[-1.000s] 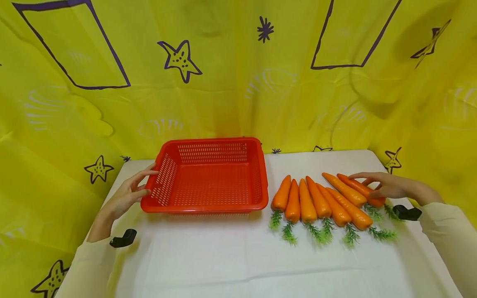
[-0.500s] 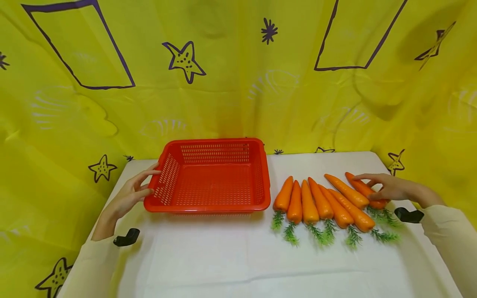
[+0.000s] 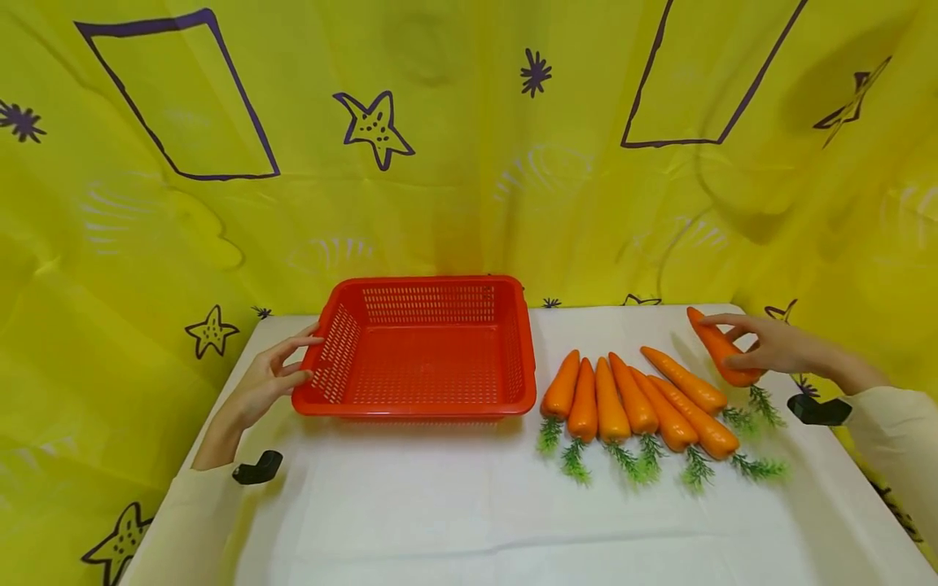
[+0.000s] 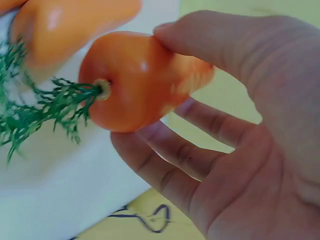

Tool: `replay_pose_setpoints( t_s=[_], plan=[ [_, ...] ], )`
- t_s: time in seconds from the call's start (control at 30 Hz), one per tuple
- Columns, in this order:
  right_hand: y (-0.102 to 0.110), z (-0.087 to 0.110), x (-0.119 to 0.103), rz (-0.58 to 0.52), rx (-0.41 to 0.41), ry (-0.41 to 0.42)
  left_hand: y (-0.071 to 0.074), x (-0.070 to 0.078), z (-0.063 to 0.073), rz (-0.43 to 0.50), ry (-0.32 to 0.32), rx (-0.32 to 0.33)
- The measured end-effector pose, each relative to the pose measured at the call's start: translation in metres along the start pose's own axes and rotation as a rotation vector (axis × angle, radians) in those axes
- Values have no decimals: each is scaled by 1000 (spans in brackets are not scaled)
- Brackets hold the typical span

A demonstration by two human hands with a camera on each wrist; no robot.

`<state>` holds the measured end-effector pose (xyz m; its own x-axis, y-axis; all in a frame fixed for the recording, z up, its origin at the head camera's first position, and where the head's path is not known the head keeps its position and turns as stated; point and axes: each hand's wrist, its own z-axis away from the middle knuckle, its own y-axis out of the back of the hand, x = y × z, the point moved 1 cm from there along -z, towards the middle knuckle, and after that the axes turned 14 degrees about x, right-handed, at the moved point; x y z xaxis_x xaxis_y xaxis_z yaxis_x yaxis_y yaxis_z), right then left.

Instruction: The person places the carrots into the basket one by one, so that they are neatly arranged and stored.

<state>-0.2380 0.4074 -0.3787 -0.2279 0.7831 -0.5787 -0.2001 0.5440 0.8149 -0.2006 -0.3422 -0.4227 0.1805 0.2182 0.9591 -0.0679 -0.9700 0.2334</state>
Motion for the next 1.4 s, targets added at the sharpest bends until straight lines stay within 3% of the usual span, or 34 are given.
replay_pose_setpoints(
  t_s=[0.33, 0.7, 1.03, 1.4],
  plan=[
    [29, -12, -40, 34, 139, 48, -2, -1, 0, -10, 8, 23],
    [27, -33, -90, -3, 73, 18, -2, -3, 0, -68, 4, 20],
    [2, -73, -164, -123, -5, 85, 0, -9, -1, -62, -24, 17],
    [-64, -130, -241, -287, -132, 208, 0, -6, 1, -40, -27, 19]
  ],
)
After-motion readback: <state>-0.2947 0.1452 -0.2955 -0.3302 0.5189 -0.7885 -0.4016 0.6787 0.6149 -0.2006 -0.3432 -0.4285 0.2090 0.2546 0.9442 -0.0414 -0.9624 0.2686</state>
